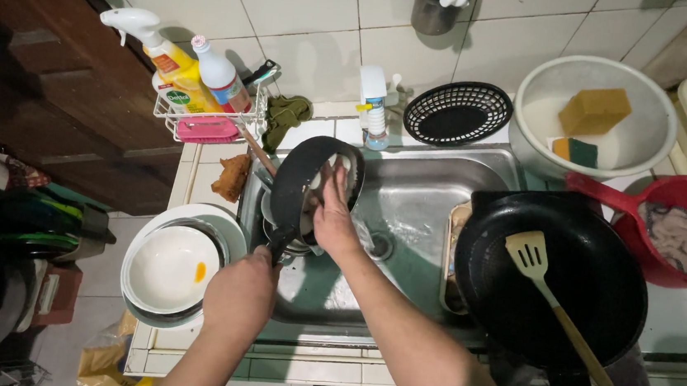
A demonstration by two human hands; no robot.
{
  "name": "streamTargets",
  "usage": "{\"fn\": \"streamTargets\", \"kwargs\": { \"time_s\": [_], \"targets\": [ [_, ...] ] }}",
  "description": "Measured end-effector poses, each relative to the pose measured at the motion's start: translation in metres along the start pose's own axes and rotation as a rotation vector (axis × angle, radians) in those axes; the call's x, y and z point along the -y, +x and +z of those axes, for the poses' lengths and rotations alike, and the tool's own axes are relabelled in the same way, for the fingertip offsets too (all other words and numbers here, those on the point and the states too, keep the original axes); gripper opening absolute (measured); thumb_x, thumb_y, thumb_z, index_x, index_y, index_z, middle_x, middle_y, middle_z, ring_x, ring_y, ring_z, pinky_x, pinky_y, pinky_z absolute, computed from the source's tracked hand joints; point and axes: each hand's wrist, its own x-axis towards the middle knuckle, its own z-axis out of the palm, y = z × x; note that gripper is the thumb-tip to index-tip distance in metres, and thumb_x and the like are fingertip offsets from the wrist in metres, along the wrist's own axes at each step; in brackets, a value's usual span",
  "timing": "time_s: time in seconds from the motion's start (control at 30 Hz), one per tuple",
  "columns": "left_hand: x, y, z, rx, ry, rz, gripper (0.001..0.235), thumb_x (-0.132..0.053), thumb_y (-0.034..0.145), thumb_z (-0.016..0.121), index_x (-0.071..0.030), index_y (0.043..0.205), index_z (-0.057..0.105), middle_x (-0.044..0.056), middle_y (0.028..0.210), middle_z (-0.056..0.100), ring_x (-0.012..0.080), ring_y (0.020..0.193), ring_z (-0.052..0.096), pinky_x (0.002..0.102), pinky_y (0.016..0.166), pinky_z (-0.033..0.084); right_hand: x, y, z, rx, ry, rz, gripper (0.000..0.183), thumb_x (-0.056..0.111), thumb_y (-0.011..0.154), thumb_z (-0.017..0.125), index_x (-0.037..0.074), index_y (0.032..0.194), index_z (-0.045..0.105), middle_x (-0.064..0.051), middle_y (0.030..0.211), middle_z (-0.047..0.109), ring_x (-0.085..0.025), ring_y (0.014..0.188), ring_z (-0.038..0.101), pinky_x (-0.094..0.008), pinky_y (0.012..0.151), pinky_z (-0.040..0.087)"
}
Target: Frying pieces of meat in a pan on a gas stove and rinsing boiled eggs in a sink.
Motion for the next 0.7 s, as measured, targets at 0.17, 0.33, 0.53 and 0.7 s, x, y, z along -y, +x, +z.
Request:
{"fn": "streamTargets", "kwargs": {
  "time_s": [0.17,0.33,0.53,0.7],
  "targets": [
    [0.0,0.0,0.005,-0.078,0.041,0.065,0.018,-0.026,0.098,0.057,-0.009,0.095,0.063,0.014,0.081,0.074,0.0343,0.077,0.074,0.046,0.067,0.06,-0.021,0.003,0.005,-0.083,-0.024,-0.146,0.091,-0.019,0.086,0.046,0.012,0.165,0.012,-0.019,0.175,-0.001,-0.038,0.162,-0.001,-0.04,0.132,0.01],
    [-0.004,0.001,0.005,-0.126,0.141,0.118,0.013,-0.016,0.099,0.053,-0.009,0.092,0.063,0.011,0.079,0.072,0.0297,0.072,0.075,0.041,0.062,0.061,-0.027,0.001,0.01,-0.129,0.068,-0.162,0.088,-0.017,0.095,0.044,0.012,0.168,0.007,-0.019,0.177,-0.001,-0.035,0.164,0.001,-0.04,0.132,0.008],
    [-0.01,0.002,0.005,-0.152,0.161,0.165,0.009,-0.012,0.094,0.054,-0.008,0.093,0.062,0.011,0.081,0.072,0.0287,0.073,0.076,0.04,0.061,0.061,-0.02,0.0,-0.002,-0.131,0.123,-0.09,0.084,-0.007,0.099,0.056,0.013,0.165,0.009,-0.019,0.174,0.0,-0.035,0.161,0.001,-0.039,0.129,0.012],
    [-0.02,0.001,0.011,0.039,-0.18,0.019,0.028,-0.034,0.093,0.064,-0.008,0.104,0.066,0.02,0.091,0.074,0.0408,0.086,0.071,0.053,0.076,0.057,-0.021,0.002,-0.041,0.149,-0.248,-0.044,0.069,0.004,0.099,0.059,0.013,0.16,0.03,-0.013,0.173,0.009,-0.036,0.159,0.01,-0.04,0.128,0.018]
  ]
}}
